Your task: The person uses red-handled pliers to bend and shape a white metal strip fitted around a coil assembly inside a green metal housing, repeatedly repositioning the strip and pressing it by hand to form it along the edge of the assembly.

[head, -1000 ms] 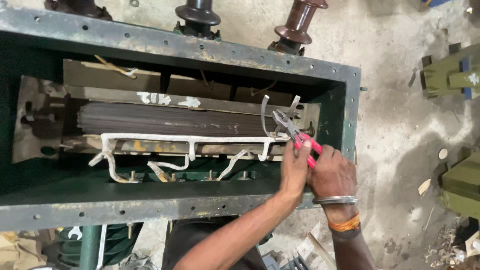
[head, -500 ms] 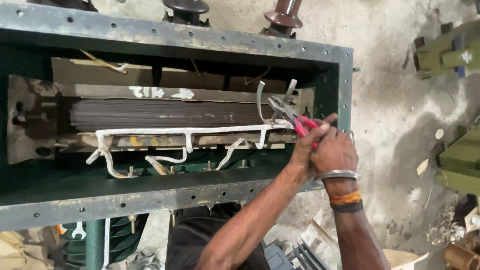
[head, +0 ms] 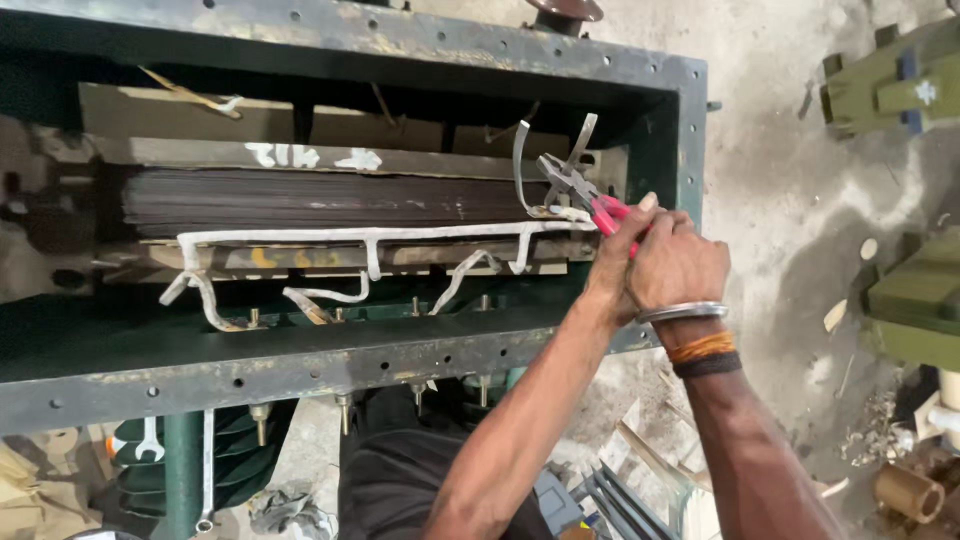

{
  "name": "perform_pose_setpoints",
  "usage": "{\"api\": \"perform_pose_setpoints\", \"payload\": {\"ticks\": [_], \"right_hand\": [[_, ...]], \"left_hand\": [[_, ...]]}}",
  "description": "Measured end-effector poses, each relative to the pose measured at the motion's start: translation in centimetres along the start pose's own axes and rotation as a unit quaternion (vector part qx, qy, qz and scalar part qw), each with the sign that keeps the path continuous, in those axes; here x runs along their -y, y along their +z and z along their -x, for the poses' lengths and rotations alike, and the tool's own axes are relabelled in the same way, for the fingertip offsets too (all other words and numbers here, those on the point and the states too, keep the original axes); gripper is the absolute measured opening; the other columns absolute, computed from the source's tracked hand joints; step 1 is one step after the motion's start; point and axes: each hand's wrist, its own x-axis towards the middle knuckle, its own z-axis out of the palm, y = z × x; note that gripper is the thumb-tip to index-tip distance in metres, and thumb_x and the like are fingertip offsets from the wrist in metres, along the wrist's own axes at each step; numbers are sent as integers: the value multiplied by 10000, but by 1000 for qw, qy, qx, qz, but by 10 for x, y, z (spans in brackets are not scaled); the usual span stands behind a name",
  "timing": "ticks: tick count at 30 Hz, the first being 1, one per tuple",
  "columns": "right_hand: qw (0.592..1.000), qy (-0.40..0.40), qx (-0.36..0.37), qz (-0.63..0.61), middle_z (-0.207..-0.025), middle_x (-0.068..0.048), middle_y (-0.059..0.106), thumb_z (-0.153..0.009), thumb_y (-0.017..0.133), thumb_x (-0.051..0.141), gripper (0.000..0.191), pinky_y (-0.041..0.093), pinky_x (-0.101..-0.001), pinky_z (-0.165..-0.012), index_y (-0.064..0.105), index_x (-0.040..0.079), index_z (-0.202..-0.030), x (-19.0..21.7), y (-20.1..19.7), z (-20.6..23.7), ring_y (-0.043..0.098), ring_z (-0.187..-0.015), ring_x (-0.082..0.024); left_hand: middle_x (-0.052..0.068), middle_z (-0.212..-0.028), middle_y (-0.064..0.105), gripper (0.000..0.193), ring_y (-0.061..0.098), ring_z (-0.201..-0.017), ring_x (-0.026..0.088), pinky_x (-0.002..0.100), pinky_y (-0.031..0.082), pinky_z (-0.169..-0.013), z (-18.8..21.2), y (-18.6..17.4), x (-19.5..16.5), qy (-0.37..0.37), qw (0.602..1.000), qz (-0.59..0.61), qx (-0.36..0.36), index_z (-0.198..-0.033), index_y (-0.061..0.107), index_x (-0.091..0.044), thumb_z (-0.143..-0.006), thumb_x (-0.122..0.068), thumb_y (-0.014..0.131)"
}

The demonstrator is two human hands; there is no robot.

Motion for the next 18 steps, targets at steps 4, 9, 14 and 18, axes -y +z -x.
{"api": "perform_pose_setpoints", "payload": {"ticks": [4, 9, 14, 18], "right_hand": [[1000, -15, 17, 14, -967, -153, 750, -950, 507, 266, 340, 506, -509, -739, 681, 37, -1132, -6, 6, -2, 734, -788, -346], [998, -54, 0, 31, -902, -152, 755, -941, 520, 263, 364, 483, -520, -739, 672, 10, -1154, -11, 16, -7, 730, -738, -338], [998, -45, 44, -19, -878, -163, 752, -977, 507, 242, 296, 433, -539, -821, 664, 49, -1138, -15, 26, -9, 724, -771, -348], [998, -32, 45, 7, -909, -155, 756, -999, 511, 239, 269, 419, -518, -852, 660, 63, -1138, -16, 29, -3, 726, -784, -338]], "left_hand": [[128, -1183, 672, 626, 665, -1081, 229, 391, 564, -962, 3, 1, 3, 39, 999, -34, 15, -1254, 626, 13, -898, -478, 783], [148, -1017, 697, 541, 678, -912, 231, 401, 580, -843, 2, 4, 3, 135, 986, -87, -40, -1093, 638, 40, -897, -431, 819], [94, -888, 687, 435, 655, -793, 197, 371, 554, -742, 4, 6, 4, 156, 983, -81, -46, -975, 670, 16, -933, -395, 809], [71, -830, 687, 413, 646, -749, 182, 360, 545, -705, 11, 11, 4, 207, 956, -184, -94, -889, 685, -29, -946, -434, 745]]}}
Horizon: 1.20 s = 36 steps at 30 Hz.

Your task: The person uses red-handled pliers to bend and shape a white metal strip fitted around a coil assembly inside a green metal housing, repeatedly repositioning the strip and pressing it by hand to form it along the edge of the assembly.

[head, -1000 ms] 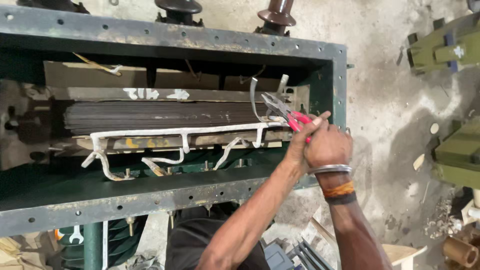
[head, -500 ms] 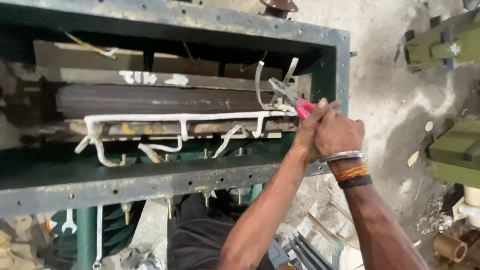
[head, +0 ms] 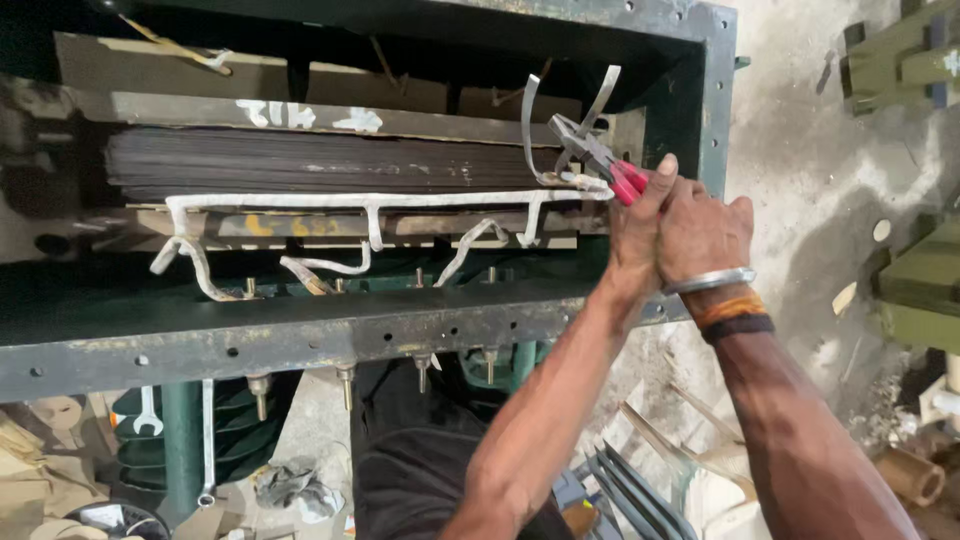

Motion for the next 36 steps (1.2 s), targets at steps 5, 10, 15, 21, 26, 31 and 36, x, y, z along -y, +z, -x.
{"api": "perform_pose_setpoints", "payload": {"ticks": [5, 10, 15, 21, 26, 31, 36], "right_hand": [[992, -40, -60, -106, -932, -157, 740, -984, 533, 262, 240, 404, -522, -799, 655, 94, -1103, 1, 7, 16, 699, -824, -364], [993, -21, -43, -104, -879, -172, 742, -1008, 545, 249, 251, 429, -519, -865, 655, 117, -1190, 5, 12, 3, 704, -825, -370], [987, 11, -30, -156, -999, -224, 708, -910, 625, 201, 361, 464, -550, -876, 573, 24, -1221, 7, 3, -1, 671, -931, -431], [960, -26, -126, -248, -1257, -270, 559, -680, 703, -2, 853, 502, -505, -997, 407, -47, -1478, 23, 14, 30, 526, -1179, -456], [955, 61, -40, -288, -1251, -281, 532, -588, 776, 24, 1013, 515, -489, -907, 336, -81, -1494, 11, -1, 88, 499, -1160, -470], [946, 106, 36, -305, -1228, -225, 564, -699, 779, 57, 899, 517, -490, -937, 402, -18, -1512, 8, -5, 133, 548, -1125, -410], [945, 124, -107, -283, -1217, -236, 567, -617, 775, 63, 882, 489, -481, -975, 438, -99, -1416, 24, 10, 113, 546, -1136, -411]], "left_hand": [[47, -800, 638, 408, 575, -739, 144, 344, 505, -679, 4, -4, -1, 73, 967, -224, -94, -833, 647, -64, -995, -434, 706], [0, -789, 646, 360, 589, -727, 127, 320, 497, -672, -8, -2, 9, 43, 976, -188, -105, -900, 641, -75, -948, -429, 690], [40, -914, 584, 458, 531, -849, 142, 349, 486, -752, 3, 4, -5, 65, 959, -275, -2, -1060, 575, -28, -1003, -455, 731], [163, -1107, 733, 421, 734, -991, 286, 379, 554, -907, 36, -45, -91, 185, 690, -699, 20, -1340, 566, -51, -990, -276, 627], [179, -1486, 491, 663, 488, -1393, 335, 539, 368, -1105, -48, -13, -134, 434, 201, -830, 287, -1450, 453, -18, -886, -254, 707], [48, -1243, 683, 401, 602, -1205, 207, 435, 440, -1022, -99, 44, -122, 263, -227, -846, 405, -1247, 677, -95, -887, -270, 648], [33, -974, 741, 152, 681, -1027, 184, 348, 484, -917, -95, 76, -103, 91, -353, -827, 429, -917, 753, -121, -943, -263, 704]]}}
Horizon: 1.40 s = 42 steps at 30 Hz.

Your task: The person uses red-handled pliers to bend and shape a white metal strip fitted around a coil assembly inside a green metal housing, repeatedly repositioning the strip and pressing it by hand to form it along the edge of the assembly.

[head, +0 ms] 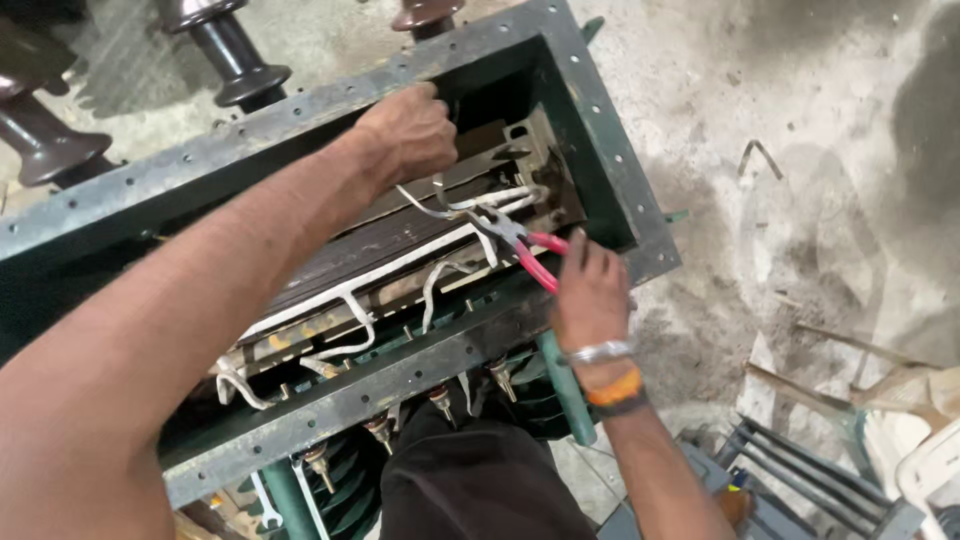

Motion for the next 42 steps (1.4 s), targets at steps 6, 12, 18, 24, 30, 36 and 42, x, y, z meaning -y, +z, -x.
{"api": "perform_pose_setpoints", "payload": {"ticks": [6, 12, 18, 24, 30, 36, 42], "right_hand": [[994, -24, -72, 82, -1247, -216, 580, -792, 691, 92, 678, 472, -422, -964, 489, -89, -1414, 17, 17, -30, 550, -1156, -340], [990, -46, -51, 126, -984, -122, 576, -827, 692, 135, 344, 477, -421, -867, 567, 26, -1128, 22, 8, -38, 557, -994, -283], [997, -36, 53, 37, -908, -154, 629, -756, 714, 137, 329, 539, -423, -709, 534, 51, -1017, 12, 8, -48, 678, -780, -313], [995, 27, 84, -51, -838, -204, 687, -683, 759, 113, 505, 586, -465, -612, 512, -5, -1107, 26, 20, -43, 721, -700, -372], [994, 40, 75, -66, -842, -222, 674, -644, 779, 112, 510, 576, -480, -596, 521, 36, -1078, 29, 20, -36, 709, -682, -396], [998, 4, 32, -46, -787, -174, 655, -685, 745, 108, 484, 556, -461, -547, 533, 53, -1116, 14, 34, -32, 691, -615, -363], [998, 21, 51, -35, -836, -118, 621, -884, 686, 96, 269, 543, -453, -625, 540, 75, -1109, 8, 46, -19, 687, -689, -311]], "left_hand": [[21, -918, 758, 191, 689, -926, 201, 343, 507, -809, -6, -4, -7, 0, 1000, -21, 11, -877, 775, -113, -965, -250, 676], [11, -878, 749, 254, 669, -934, 202, 346, 471, -841, -2, 1, -7, 2, 999, -5, -40, -810, 766, -143, -982, -248, 611], [9, -741, 723, 269, 686, -753, 181, 355, 415, -871, -2, 4, -3, 11, 998, 15, -54, -739, 731, -159, -976, -199, 611], [-53, -603, 624, 230, 529, -594, 92, 330, 370, -769, 12, 40, -49, -115, 989, 13, -91, -787, 685, -103, -991, -174, 606], [25, -699, 656, 132, 571, -626, 101, 321, 389, -733, 13, 67, -114, -316, 913, 56, -252, -969, 684, -71, -975, -162, 589], [55, -873, 705, 104, 659, -921, 207, 408, 421, -952, 10, 41, -40, -74, 974, 169, -131, -1003, 680, -120, -946, -138, 594], [43, -892, 716, 193, 636, -948, 205, 451, 465, -924, -55, -8, 34, 167, 960, 207, 91, -936, 737, -188, -987, -220, 554]]}}
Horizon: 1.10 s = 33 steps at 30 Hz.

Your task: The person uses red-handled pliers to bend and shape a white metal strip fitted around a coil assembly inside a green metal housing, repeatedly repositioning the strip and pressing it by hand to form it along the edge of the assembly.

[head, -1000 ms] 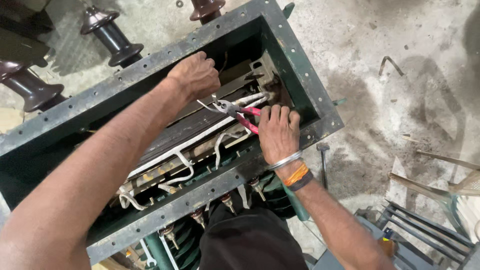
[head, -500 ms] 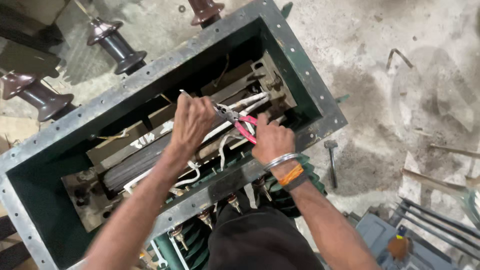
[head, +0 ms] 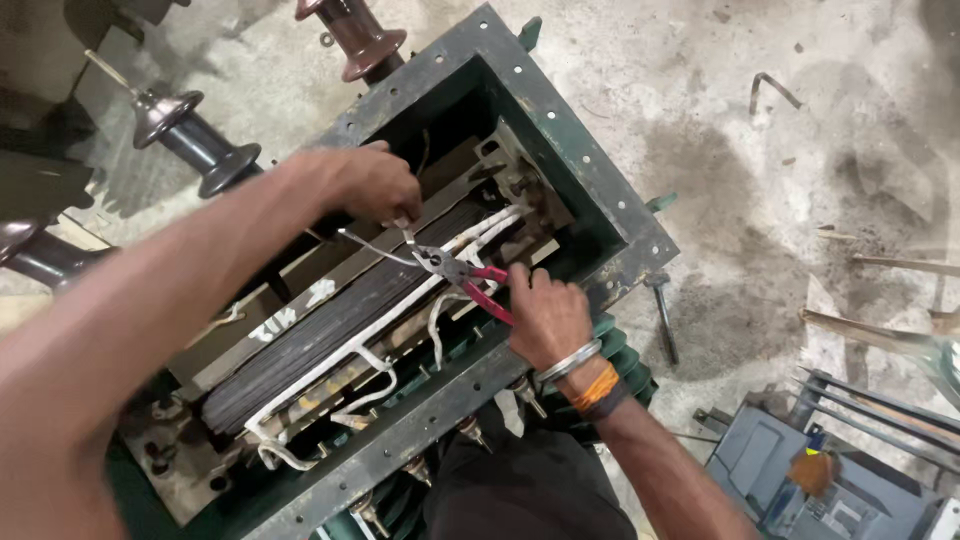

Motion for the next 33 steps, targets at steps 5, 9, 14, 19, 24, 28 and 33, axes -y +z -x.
{"api": "perform_pose_setpoints", "payload": {"ticks": [5, 9, 14, 19, 24, 28, 33], "right_hand": [[997, 41, 46, -36, -805, -136, 616, -702, 700, 77, 413, 541, -466, -619, 539, 56, -1082, 11, -12, -3, 681, -664, -319], [1000, 25, 3, -6, -809, -128, 622, -691, 711, 81, 359, 549, -458, -685, 532, 79, -1002, 15, -24, -1, 679, -687, -333], [999, 38, -8, -16, -806, -127, 623, -689, 728, 99, 378, 544, -431, -627, 532, 74, -1010, 24, -24, 0, 679, -655, -328], [997, 43, -40, 40, -959, -94, 623, -767, 739, 137, 484, 549, -444, -749, 553, 53, -1207, 26, -21, 5, 648, -876, -274], [995, -6, -39, 88, -1236, -143, 575, -765, 751, 182, 803, 585, -508, -762, 425, 0, -1476, 15, -23, -5, 544, -1175, -307], [996, -45, 1, 78, -1396, -195, 504, -707, 763, 123, 893, 612, -513, -714, 366, -10, -1496, 10, -32, -19, 494, -1279, -383], [996, -73, -1, 54, -1439, -217, 479, -707, 764, 19, 926, 624, -439, -741, 348, -17, -1534, 5, -49, -32, 475, -1296, -432]], "left_hand": [[31, -820, 706, 266, 667, -847, 198, 439, 525, -902, -23, -33, 8, 80, 977, 85, 176, -872, 766, -164, -992, -289, 565], [-10, -694, 602, 156, 616, -749, 178, 430, 518, -916, 16, 9, -19, -71, 994, -36, -78, -873, 777, -173, -944, -237, 653], [2, -506, 521, 427, 480, -413, 132, 429, 493, -700, 23, 141, -138, -316, 911, 51, -259, -1393, 499, 82, -1012, -111, 501], [102, -495, 559, 270, 569, -367, 295, 458, 451, -381, 36, 227, -279, -383, 738, 350, -431, -1178, 636, -139, -990, -297, 525], [144, -767, 691, 370, 690, -701, 341, 483, 545, -621, 65, 296, -323, -408, 809, 421, 44, -1203, 694, -195, -906, -399, 610], [166, -1028, 733, 441, 709, -947, 352, 470, 583, -782, 86, 302, -302, -356, 764, 465, -270, -1235, 696, -132, -888, -399, 647], [171, -1117, 758, 416, 769, -977, 270, 409, 611, -838, 86, 221, -220, -407, 542, 525, -514, -1349, 656, -67, -1040, -314, 527]]}}
